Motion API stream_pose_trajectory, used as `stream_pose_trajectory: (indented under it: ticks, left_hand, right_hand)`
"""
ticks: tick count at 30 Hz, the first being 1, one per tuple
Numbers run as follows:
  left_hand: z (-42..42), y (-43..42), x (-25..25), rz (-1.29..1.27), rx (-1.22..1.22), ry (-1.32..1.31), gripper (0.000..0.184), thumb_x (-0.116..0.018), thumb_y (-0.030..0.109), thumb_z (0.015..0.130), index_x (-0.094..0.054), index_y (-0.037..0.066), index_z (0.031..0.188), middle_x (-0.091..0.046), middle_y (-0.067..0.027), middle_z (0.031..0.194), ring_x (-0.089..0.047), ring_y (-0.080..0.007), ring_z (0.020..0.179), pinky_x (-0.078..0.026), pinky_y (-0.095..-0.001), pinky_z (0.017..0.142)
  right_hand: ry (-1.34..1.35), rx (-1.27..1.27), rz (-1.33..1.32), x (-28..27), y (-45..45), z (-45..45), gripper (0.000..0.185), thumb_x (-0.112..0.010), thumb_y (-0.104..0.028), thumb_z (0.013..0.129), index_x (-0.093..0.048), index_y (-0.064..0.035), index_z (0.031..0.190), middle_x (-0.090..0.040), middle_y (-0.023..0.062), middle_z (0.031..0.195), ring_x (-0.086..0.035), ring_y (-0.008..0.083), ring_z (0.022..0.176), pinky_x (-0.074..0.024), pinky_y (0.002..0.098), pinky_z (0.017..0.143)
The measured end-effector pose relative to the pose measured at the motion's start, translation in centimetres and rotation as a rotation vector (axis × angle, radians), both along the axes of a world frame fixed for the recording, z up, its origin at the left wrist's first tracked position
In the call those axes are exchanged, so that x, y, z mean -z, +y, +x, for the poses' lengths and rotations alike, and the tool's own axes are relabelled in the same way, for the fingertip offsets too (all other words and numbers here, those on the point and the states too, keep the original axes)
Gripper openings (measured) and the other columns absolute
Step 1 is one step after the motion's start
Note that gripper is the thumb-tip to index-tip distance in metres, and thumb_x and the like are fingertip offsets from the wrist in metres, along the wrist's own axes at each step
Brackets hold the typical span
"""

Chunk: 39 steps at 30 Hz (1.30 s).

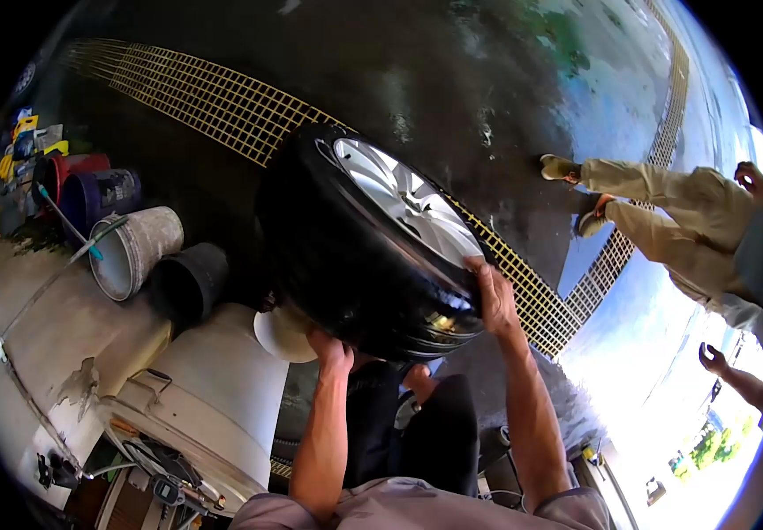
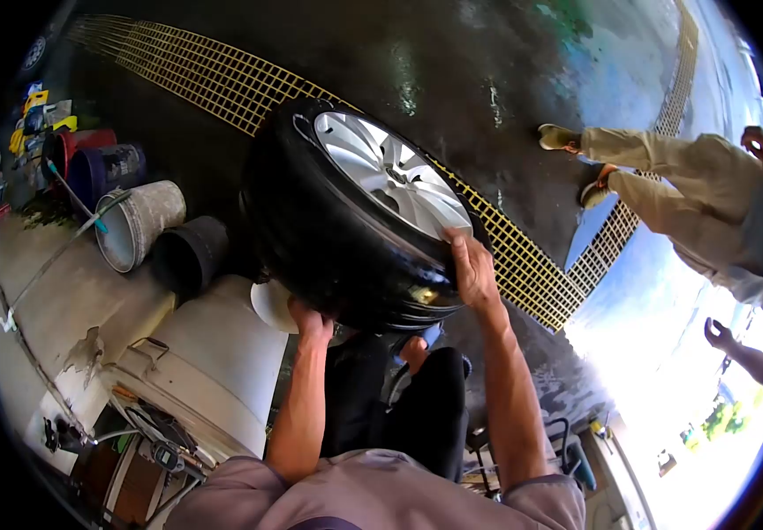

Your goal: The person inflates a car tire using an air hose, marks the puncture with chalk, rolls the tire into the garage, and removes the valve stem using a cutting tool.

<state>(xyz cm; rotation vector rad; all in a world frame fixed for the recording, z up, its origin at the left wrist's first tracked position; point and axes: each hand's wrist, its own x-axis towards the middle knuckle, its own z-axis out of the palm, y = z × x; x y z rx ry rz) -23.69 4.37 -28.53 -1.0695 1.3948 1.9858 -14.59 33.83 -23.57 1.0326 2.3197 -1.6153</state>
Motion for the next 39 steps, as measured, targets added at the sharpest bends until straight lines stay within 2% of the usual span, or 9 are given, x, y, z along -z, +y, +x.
stream_pose_trajectory:
  ticks: [6,11,17,25,28,32,35,37,39]
  left_hand:
    - [-6.6,1.6,0.6,0.025,-0.149,0.060,0.036,-0.058,0.021,0.096,-0.054,0.009,0.130,-0.062,-0.0058,0.117,-0.064,-0.0202,0.098,-0.059,-0.0340,0.079]
    - [-9.4,2.8,-2.7,-0.170,-0.201,0.091,0.022,-0.048,0.028,0.103,-0.055,0.009,0.112,-0.058,-0.0005,0.098,-0.054,-0.0118,0.081,-0.045,-0.0254,0.067]
    - [-20.3,7.2,-3.2,-0.399,-0.381,0.116,0.028,-0.043,0.031,0.107,-0.056,0.007,0.103,-0.056,-0.0005,0.087,-0.049,-0.0092,0.074,-0.040,-0.0264,0.064]
    - [-33.7,6.7,-2.0,-0.301,-0.432,0.171,0.025,-0.042,0.023,0.106,-0.058,0.004,0.100,-0.060,-0.0038,0.084,-0.057,-0.0156,0.076,-0.047,-0.0289,0.071]
    - [-37.0,3.0,-2.9,-0.540,-0.158,0.361,0.024,-0.044,0.027,0.107,-0.057,0.008,0.100,-0.056,0.0006,0.084,-0.051,-0.0073,0.073,-0.040,-0.0240,0.064]
    - [-41.6,0.1,0.7,-0.437,-0.254,0.331,0.024,-0.046,0.025,0.106,-0.056,0.004,0.106,-0.063,-0.0043,0.094,-0.058,-0.0122,0.085,-0.048,-0.0258,0.076]
    - [-46.9,-2.0,1.3,-0.505,-0.407,0.311,0.028,-0.046,0.027,0.106,-0.057,0.002,0.112,-0.064,-0.0076,0.107,-0.058,-0.0149,0.096,-0.048,-0.0289,0.087]
    - [-54.7,-2.7,-1.5,-0.442,-0.372,0.233,0.032,-0.043,0.027,0.107,-0.057,0.001,0.119,-0.062,-0.0107,0.119,-0.057,-0.0184,0.106,-0.045,-0.0325,0.097]
    - [-61.3,-5.5,-1.2,-0.376,-0.338,0.192,0.033,-0.042,0.027,0.107,-0.057,0.001,0.121,-0.062,-0.0108,0.122,-0.058,-0.0195,0.108,-0.045,-0.0335,0.098]
  right_hand:
    - [0.076,-0.145,0.359,-5.1,-5.3,-18.7,0.063,-0.046,-0.055,0.099,-0.056,-0.0048,0.135,-0.052,0.0204,0.143,-0.037,0.0398,0.140,-0.0307,0.0478,0.112]
    - [0.297,-0.221,-0.090,-7.5,-4.3,-26.0,0.081,-0.059,-0.062,0.089,-0.045,-0.0054,0.145,-0.037,0.0259,0.152,-0.031,0.0419,0.143,-0.0247,0.0520,0.116]
    - [0.347,-0.597,0.453,-0.2,0.6,-23.3,0.128,-0.078,-0.069,0.064,-0.021,0.0050,0.151,-0.019,0.0288,0.158,-0.027,0.0461,0.143,-0.0306,0.0530,0.114]
    - [0.179,-0.324,0.521,-5.2,-4.3,-40.5,0.113,-0.076,-0.067,0.068,-0.034,-0.0017,0.150,-0.029,0.0294,0.153,-0.038,0.0482,0.133,-0.0362,0.0567,0.106]
    - [0.127,-0.250,0.549,-6.6,-7.5,-49.6,0.106,-0.075,-0.064,0.072,-0.034,-0.0071,0.152,-0.030,0.0307,0.151,-0.039,0.0482,0.131,-0.0359,0.0588,0.103]
    - [-0.073,-0.209,0.534,-8.6,-10.9,-65.6,0.102,-0.071,-0.062,0.077,-0.031,-0.0069,0.153,-0.032,0.0307,0.150,-0.040,0.0501,0.129,-0.0377,0.0605,0.099]
    - [0.020,-0.192,0.357,-8.4,-12.6,-76.9,0.105,-0.074,-0.060,0.077,-0.028,-0.0023,0.152,-0.030,0.0348,0.150,-0.036,0.0504,0.135,-0.0331,0.0596,0.106]
    - [0.429,-0.150,0.017,-5.4,-11.9,-78.3,0.106,-0.074,-0.058,0.078,-0.025,0.0013,0.152,-0.031,0.0359,0.150,-0.033,0.0489,0.138,-0.0294,0.0564,0.111]
    - [0.373,-0.372,0.378,-5.8,-11.4,-73.2,0.109,-0.076,-0.059,0.074,-0.028,0.0021,0.151,-0.032,0.0341,0.150,-0.032,0.0479,0.140,-0.0266,0.0560,0.113]
